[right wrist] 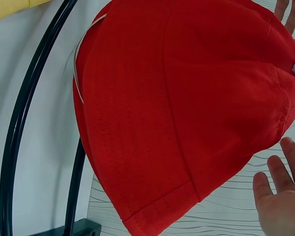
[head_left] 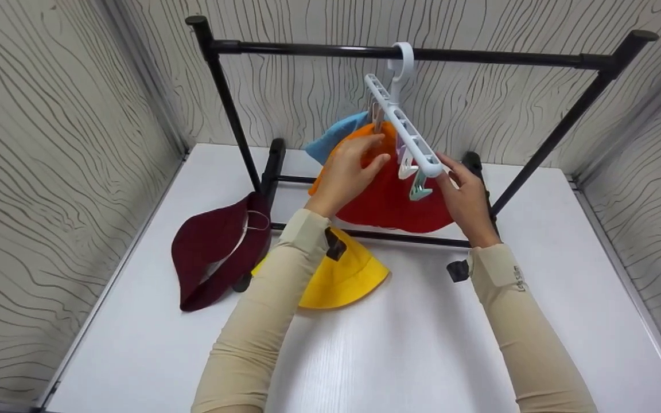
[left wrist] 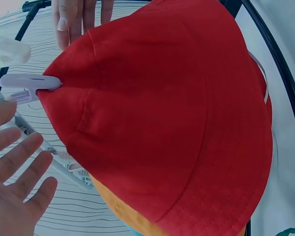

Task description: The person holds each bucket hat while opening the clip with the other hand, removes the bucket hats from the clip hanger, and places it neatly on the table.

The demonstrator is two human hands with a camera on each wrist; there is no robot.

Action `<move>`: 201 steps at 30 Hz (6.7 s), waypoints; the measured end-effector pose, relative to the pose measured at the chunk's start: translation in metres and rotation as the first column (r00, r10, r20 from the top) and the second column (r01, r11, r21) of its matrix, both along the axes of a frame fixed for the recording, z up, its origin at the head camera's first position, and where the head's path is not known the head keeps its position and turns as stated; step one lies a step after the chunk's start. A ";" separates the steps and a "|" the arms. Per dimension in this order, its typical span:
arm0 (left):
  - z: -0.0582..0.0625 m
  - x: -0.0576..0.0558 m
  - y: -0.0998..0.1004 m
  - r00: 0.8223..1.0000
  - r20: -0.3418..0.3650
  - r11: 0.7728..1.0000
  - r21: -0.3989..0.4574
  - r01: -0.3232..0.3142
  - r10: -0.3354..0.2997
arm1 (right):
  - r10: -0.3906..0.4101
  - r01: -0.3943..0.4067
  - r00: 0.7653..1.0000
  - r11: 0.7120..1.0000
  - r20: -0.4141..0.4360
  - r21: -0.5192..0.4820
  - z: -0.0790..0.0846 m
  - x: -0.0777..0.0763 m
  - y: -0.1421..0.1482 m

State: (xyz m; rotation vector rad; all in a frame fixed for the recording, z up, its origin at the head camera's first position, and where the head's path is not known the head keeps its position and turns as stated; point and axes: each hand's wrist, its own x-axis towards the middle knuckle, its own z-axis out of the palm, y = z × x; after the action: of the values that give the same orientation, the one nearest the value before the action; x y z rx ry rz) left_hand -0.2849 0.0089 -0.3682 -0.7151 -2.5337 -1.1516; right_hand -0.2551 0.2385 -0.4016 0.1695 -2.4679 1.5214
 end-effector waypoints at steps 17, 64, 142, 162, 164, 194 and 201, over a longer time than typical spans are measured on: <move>0.006 -0.004 0.009 0.998 0.027 0.997 0.058 0.058 -0.060 | 0.049 -0.047 0.998 0.998 -0.040 0.029 0.001 -0.006 -0.007; 0.006 -0.003 0.028 0.990 0.117 0.969 0.242 0.044 -0.075 | 0.016 0.011 0.982 0.990 -0.188 0.144 0.007 -0.012 -0.022; 0.000 -0.008 0.032 0.985 0.158 0.928 0.352 -0.120 0.067 | -0.057 0.060 0.991 0.998 -0.119 0.023 0.000 -0.011 -0.035; -0.001 -0.010 0.033 0.991 0.112 0.931 0.349 -0.110 0.074 | -0.021 0.022 0.995 1.000 -0.097 0.006 -0.007 -0.005 -0.030; -0.002 -0.010 0.033 0.991 0.115 0.928 0.357 -0.106 0.069 | -0.018 0.019 0.996 1.000 -0.090 0.010 -0.004 -0.001 -0.031; -0.008 -0.010 0.026 0.991 0.125 0.922 0.375 -0.092 0.047 | -0.036 0.037 0.998 0.999 -0.053 0.027 -0.024 0.008 -0.024; -0.008 -0.008 0.026 0.992 0.124 0.917 0.393 -0.063 0.015 | -0.004 0.004 0.999 1.000 -0.045 0.004 -0.031 0.012 -0.021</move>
State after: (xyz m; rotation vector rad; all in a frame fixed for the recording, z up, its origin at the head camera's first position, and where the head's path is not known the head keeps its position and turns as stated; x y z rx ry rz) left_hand -0.2930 0.0346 -0.3758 -0.5012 -2.2765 -1.6699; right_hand -0.2436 0.2174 -0.4323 0.1968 -2.4351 1.4943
